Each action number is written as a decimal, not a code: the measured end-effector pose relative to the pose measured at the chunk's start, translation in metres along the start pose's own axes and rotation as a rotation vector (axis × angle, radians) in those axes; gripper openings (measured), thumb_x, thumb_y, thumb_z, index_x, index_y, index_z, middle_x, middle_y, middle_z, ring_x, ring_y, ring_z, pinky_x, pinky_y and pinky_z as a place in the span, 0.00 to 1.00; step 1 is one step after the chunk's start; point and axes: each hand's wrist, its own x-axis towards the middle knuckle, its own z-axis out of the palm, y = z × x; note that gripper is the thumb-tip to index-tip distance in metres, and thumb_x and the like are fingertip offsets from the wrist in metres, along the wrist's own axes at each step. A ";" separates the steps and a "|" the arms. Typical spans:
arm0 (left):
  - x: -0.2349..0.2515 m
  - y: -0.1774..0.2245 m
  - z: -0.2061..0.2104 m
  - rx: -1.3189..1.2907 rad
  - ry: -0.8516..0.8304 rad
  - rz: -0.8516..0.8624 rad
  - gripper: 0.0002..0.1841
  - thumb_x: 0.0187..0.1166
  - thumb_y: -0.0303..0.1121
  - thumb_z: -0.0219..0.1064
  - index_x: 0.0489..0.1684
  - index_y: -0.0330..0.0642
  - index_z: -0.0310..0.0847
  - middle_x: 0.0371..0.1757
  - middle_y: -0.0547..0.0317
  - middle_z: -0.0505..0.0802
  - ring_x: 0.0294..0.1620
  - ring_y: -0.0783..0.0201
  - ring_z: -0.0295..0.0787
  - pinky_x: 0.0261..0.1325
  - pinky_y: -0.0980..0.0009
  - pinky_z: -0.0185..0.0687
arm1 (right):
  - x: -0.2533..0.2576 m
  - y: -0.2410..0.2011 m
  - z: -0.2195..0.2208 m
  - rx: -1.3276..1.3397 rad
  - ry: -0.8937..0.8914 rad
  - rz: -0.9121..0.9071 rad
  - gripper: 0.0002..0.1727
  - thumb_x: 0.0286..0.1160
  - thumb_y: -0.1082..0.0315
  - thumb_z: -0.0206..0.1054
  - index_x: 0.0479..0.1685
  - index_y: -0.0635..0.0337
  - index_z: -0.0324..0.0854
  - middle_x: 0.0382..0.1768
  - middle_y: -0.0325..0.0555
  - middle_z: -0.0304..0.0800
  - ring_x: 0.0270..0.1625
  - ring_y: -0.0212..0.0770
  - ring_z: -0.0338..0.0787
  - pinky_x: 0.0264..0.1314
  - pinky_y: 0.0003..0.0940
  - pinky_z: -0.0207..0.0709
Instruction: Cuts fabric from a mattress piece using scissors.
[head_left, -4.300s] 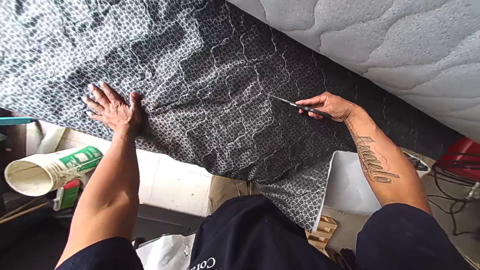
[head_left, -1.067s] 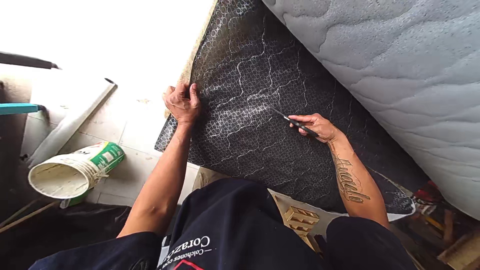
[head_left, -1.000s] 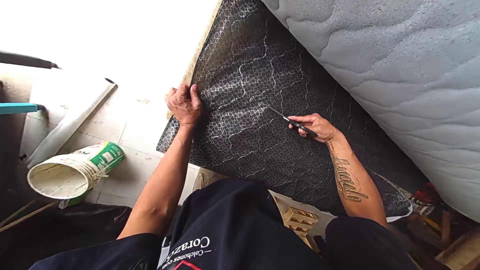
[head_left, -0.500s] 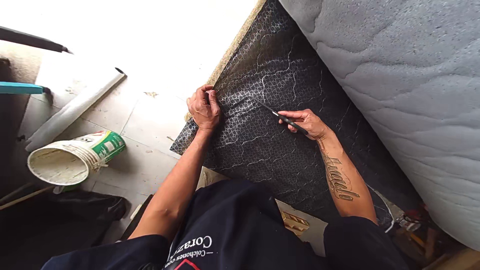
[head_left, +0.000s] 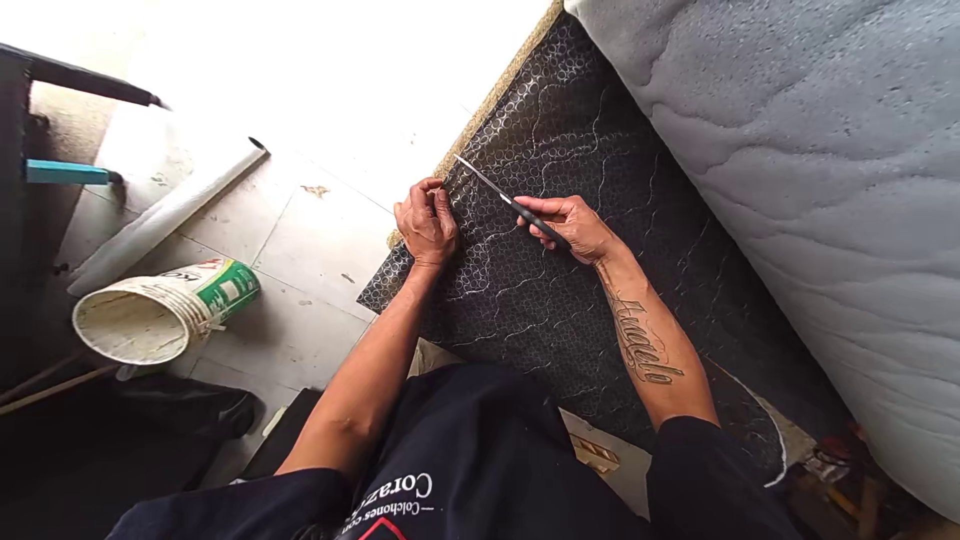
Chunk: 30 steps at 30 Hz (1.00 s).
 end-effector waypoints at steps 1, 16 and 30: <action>0.000 0.000 0.000 0.001 0.007 0.003 0.14 0.90 0.37 0.54 0.60 0.42 0.81 0.29 0.57 0.91 0.34 0.55 0.86 0.50 0.52 0.74 | 0.005 -0.005 0.006 -0.023 0.002 -0.007 0.27 0.77 0.74 0.66 0.78 0.59 0.78 0.53 0.44 0.91 0.34 0.28 0.83 0.31 0.19 0.77; -0.010 0.026 -0.018 0.181 -0.144 0.164 0.29 0.88 0.47 0.57 0.73 0.27 0.74 0.73 0.27 0.81 0.80 0.34 0.74 0.85 0.48 0.64 | -0.160 0.023 0.094 -0.227 0.237 -0.428 0.25 0.59 0.88 0.69 0.61 0.67 0.86 0.58 0.56 0.91 0.60 0.47 0.90 0.67 0.46 0.81; -0.239 0.263 0.159 0.473 -0.948 1.188 0.40 0.81 0.58 0.64 0.87 0.38 0.65 0.80 0.28 0.76 0.82 0.25 0.67 0.79 0.24 0.57 | -0.473 0.287 0.187 0.011 0.975 0.017 0.34 0.62 0.72 0.80 0.74 0.63 0.74 0.59 0.64 0.87 0.62 0.62 0.87 0.64 0.64 0.78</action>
